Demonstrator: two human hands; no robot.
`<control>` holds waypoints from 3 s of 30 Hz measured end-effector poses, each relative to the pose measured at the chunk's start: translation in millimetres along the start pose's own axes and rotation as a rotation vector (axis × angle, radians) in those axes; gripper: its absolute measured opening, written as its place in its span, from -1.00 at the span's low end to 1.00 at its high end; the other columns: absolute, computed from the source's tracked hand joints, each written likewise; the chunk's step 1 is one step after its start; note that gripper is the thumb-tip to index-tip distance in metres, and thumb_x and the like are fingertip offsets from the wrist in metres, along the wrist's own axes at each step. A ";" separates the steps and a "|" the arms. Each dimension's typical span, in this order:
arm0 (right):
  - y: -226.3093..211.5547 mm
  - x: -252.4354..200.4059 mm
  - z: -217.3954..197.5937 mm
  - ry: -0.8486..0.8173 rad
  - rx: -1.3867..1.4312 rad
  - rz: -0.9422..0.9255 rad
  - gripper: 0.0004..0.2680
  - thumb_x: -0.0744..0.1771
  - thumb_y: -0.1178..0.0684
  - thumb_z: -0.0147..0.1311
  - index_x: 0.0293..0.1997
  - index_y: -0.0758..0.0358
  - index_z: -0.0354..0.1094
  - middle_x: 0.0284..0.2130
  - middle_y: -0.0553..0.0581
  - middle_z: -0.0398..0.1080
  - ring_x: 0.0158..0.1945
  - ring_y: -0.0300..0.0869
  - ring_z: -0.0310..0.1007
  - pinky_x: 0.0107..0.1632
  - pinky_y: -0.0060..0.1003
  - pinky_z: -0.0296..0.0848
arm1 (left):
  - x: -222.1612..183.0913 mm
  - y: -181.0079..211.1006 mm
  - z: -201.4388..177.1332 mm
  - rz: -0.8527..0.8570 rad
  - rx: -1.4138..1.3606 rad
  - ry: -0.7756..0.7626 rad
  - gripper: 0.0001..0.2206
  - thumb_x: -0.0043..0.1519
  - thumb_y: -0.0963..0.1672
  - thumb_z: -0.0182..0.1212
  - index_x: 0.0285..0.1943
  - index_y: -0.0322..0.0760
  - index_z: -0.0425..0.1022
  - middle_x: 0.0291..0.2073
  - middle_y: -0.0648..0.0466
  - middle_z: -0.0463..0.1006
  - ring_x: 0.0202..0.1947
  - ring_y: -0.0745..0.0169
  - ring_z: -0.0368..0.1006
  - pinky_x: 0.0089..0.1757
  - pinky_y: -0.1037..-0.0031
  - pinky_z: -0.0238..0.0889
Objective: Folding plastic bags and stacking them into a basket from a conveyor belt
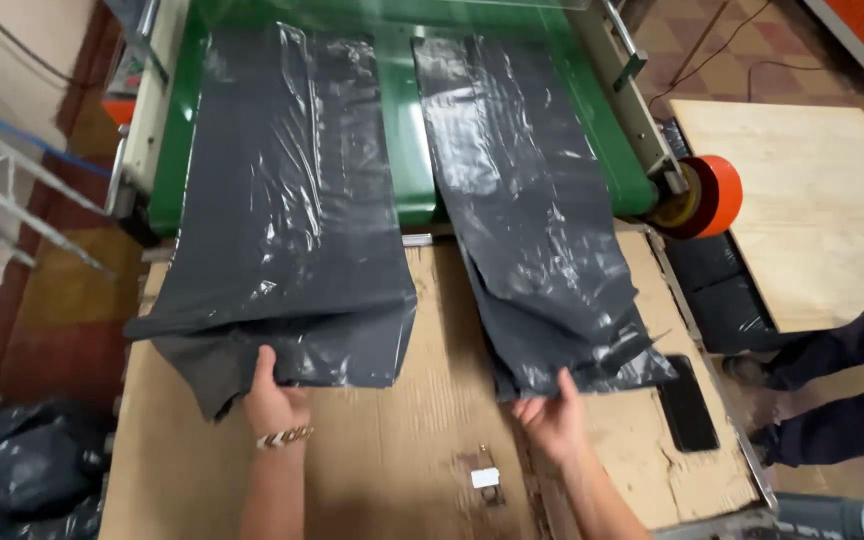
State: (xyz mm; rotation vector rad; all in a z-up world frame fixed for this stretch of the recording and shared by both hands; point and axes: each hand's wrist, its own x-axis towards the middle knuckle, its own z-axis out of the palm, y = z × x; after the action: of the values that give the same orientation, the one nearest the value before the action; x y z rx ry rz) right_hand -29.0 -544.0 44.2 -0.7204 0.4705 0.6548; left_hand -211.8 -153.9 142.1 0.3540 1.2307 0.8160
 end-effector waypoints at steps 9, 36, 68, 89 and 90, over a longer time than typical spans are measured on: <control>153.6 -119.4 36.4 -0.243 -0.345 0.440 -0.50 0.34 -0.44 0.00 0.29 0.09 0.38 0.08 0.13 0.51 0.02 -0.01 0.59 0.04 -0.12 0.57 | -80.9 -35.5 -250.9 0.082 0.388 -0.204 -0.43 0.44 0.02 0.13 0.05 -0.83 0.26 -0.19 -0.57 0.50 -0.34 -0.42 0.57 -0.24 -0.06 0.48; 239.5 -99.6 19.1 -0.236 -1.417 -0.445 -0.76 0.27 0.06 0.26 0.02 -0.21 0.55 -0.06 -0.05 0.54 0.10 -0.17 0.49 0.18 -0.27 0.39 | -60.1 -2.8 -363.1 1.425 1.903 0.123 -0.24 0.02 0.40 0.02 0.11 -0.07 0.55 0.26 0.07 0.48 0.29 -0.14 0.26 0.05 -0.08 0.18; 30.5 -181.7 210.8 -0.215 -1.735 -1.220 -0.84 0.32 0.01 0.08 -0.18 0.23 0.55 -0.36 0.10 0.26 -0.15 -0.03 0.28 -0.08 -0.13 0.22 | -36.8 295.0 -38.6 0.950 1.383 -1.150 -0.88 0.21 -0.07 0.36 -0.34 -0.12 0.67 -0.39 0.28 0.65 -0.39 0.52 0.49 -0.29 0.54 0.34; 117.9 177.3 278.7 0.263 -2.064 -0.558 -0.41 0.17 -0.30 0.42 0.12 0.31 0.25 0.01 0.34 0.44 0.14 0.22 0.47 0.16 0.14 0.44 | 293.0 63.1 -24.1 0.869 1.634 -0.153 -0.70 0.39 0.06 0.06 0.14 -0.09 0.29 -0.19 -0.17 0.63 -0.10 -0.31 0.59 -0.05 -0.04 0.44; 120.4 184.9 277.0 0.277 -2.095 -0.518 -0.42 0.17 -0.29 0.42 0.11 0.31 0.26 0.00 0.34 0.44 0.15 0.22 0.47 0.17 0.15 0.43 | 280.2 67.5 -21.1 0.883 1.603 -0.162 -0.70 0.40 0.03 0.06 0.18 -0.13 0.28 -0.20 -0.21 0.63 -0.11 -0.34 0.59 -0.06 -0.05 0.45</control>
State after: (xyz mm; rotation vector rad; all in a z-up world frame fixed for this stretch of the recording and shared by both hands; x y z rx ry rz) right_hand 65.8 -203.4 63.8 -2.8011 -0.3958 0.3342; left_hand -226.4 88.4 -14.7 2.3131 1.3305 0.2853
